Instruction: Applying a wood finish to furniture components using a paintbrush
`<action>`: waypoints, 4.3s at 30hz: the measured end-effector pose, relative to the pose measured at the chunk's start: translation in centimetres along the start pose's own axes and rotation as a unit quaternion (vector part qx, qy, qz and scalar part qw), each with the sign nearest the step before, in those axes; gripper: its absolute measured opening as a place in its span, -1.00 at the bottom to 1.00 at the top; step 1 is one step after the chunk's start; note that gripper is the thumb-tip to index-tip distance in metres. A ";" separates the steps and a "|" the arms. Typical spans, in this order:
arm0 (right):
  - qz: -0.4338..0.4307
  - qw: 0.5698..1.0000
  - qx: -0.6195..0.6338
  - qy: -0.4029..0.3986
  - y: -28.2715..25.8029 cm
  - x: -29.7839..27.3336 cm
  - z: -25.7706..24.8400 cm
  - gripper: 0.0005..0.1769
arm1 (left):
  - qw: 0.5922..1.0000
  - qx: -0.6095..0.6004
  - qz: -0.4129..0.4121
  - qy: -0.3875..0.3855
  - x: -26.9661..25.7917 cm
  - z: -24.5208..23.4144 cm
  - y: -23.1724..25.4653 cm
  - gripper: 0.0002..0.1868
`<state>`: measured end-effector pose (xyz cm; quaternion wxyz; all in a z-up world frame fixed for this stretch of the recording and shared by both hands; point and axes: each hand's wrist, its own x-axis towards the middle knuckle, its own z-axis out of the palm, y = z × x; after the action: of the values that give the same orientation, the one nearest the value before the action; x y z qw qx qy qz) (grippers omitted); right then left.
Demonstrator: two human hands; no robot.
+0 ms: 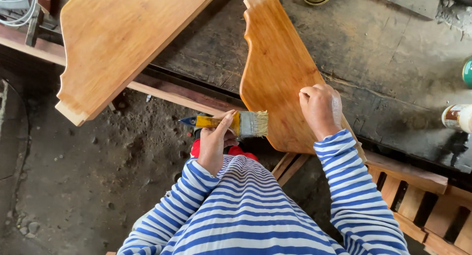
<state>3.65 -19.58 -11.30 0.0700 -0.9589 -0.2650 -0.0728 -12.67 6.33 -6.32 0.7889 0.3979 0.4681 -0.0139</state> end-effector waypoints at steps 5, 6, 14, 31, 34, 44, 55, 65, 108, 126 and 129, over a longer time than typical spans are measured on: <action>-0.009 0.998 -0.054 -0.007 1.1 0.2 1.6 -0.86 | 1.000 -0.013 -0.005 0.002 -0.1 0.1 0.8 -0.60; -0.011 0.998 -0.063 -0.004 1.2 0.2 1.7 -0.86 | 1.000 -0.020 -0.009 0.007 -0.3 0.2 1.1 -0.58; -0.030 0.991 -0.122 0.038 -1.3 1.4 0.3 -0.82 | 1.000 -0.019 -0.004 0.014 0.4 -0.7 1.2 -0.60; 0.424 0.903 0.024 0.065 9.7 -17.9 -7.8 -0.44 | 0.994 0.093 0.046 -0.029 1.4 2.9 2.9 -0.63; 0.307 0.932 0.144 0.129 5.1 -13.6 -8.2 -0.95 | 0.991 0.115 0.056 -0.049 1.4 4.4 2.9 -0.63; 0.143 0.949 0.279 0.015 -2.6 -1.5 -3.9 -0.73 | 0.994 0.094 0.056 -0.017 0.7 4.5 2.5 -0.65; 0.105 0.991 0.078 -0.040 -0.2 -0.2 0.3 -0.88 | 0.997 0.023 0.061 0.040 0.9 0.8 4.4 -0.65; 0.074 0.993 0.094 -0.021 -1.1 1.0 -0.3 -0.87 | 0.997 0.000 0.056 0.044 2.3 -0.9 4.0 -0.66; 0.600 0.614 0.502 0.106 3.1 -27.5 -6.0 -0.67 | 0.613 0.520 0.586 -0.101 10.5 15.8 7.1 -0.76; 0.607 0.479 0.609 0.172 3.1 -25.2 -2.9 -0.61 | 0.612 0.478 0.568 -0.273 0.5 18.8 -6.2 -0.79; 0.603 0.478 0.615 0.169 2.5 -24.8 -3.7 -0.67 | 0.562 0.492 0.651 -0.136 8.0 17.9 2.2 -0.79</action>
<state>-16.45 -34.70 -12.30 0.7122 -0.5632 0.4189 0.0079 5.75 -0.81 -6.57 0.3200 0.9146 -0.1101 0.2214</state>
